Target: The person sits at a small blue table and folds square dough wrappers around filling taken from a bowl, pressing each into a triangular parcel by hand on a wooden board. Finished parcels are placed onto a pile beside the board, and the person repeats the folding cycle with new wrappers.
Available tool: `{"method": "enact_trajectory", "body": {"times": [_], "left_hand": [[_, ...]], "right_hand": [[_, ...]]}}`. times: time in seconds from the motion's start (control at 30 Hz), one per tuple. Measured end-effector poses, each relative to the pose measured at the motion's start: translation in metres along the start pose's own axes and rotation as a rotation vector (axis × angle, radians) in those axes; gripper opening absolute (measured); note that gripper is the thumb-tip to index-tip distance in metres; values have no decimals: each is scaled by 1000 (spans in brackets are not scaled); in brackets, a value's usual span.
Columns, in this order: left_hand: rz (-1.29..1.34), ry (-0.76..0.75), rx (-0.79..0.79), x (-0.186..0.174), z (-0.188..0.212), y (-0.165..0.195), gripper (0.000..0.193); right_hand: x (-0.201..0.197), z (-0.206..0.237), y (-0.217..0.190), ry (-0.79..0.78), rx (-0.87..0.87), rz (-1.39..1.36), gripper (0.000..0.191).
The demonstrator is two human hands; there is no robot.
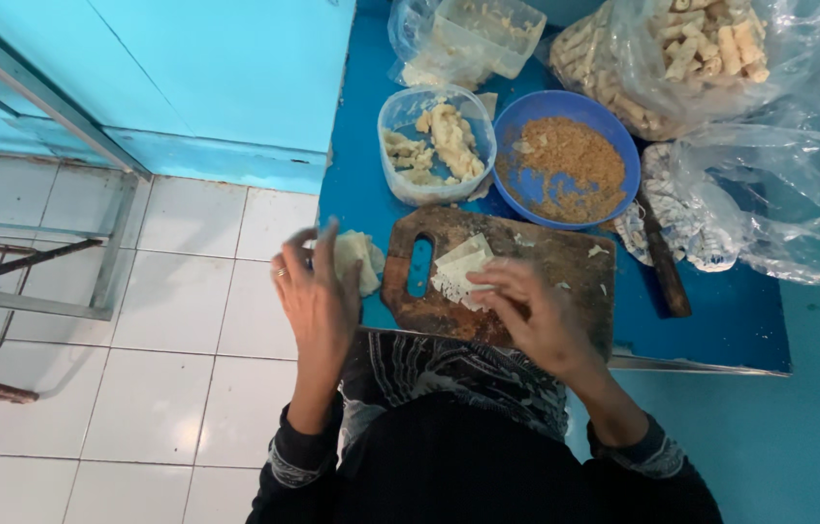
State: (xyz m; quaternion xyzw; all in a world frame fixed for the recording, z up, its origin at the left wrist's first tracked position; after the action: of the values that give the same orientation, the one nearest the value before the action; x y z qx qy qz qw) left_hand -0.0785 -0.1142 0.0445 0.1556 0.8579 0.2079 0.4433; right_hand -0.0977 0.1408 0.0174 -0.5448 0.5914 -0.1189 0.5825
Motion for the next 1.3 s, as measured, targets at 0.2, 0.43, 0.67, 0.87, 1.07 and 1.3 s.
{"method": "enact_trajectory", "body": {"times": [0.2, 0.43, 0.67, 0.87, 1.07, 1.3], "left_hand": [[86, 1, -16, -2, 3, 7, 21], [210, -33, 331, 0, 23, 74, 31], [186, -203, 480, 50, 43, 103, 32], [175, -192, 473, 57, 46, 95, 37], [229, -198, 461, 56, 44, 91, 33], [216, -211, 449, 56, 42, 93, 32]], "right_hand": [[-41, -30, -29, 120, 14, 333, 26], [-26, -139, -35, -234, -230, 757, 47], [-11, -157, -29, -228, -418, 947, 8], [-10, -169, -12, -289, -299, 801, 23], [-22, -171, -4, -278, -194, 561, 34], [-44, -141, -21, -320, -171, 333, 29]]}}
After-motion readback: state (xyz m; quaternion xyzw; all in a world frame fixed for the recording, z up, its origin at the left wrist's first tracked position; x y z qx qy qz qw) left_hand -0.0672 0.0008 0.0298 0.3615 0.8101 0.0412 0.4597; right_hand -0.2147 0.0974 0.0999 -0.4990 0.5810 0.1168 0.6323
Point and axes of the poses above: each hand's wrist, its own z-axis away from the middle knuckle, its own x-axis out of the palm, y = z × x, the point moved 10 cm from there along -z, towards the middle knuckle, and after that the axes turned 2 degrees about -y, right-handed, at the moved point
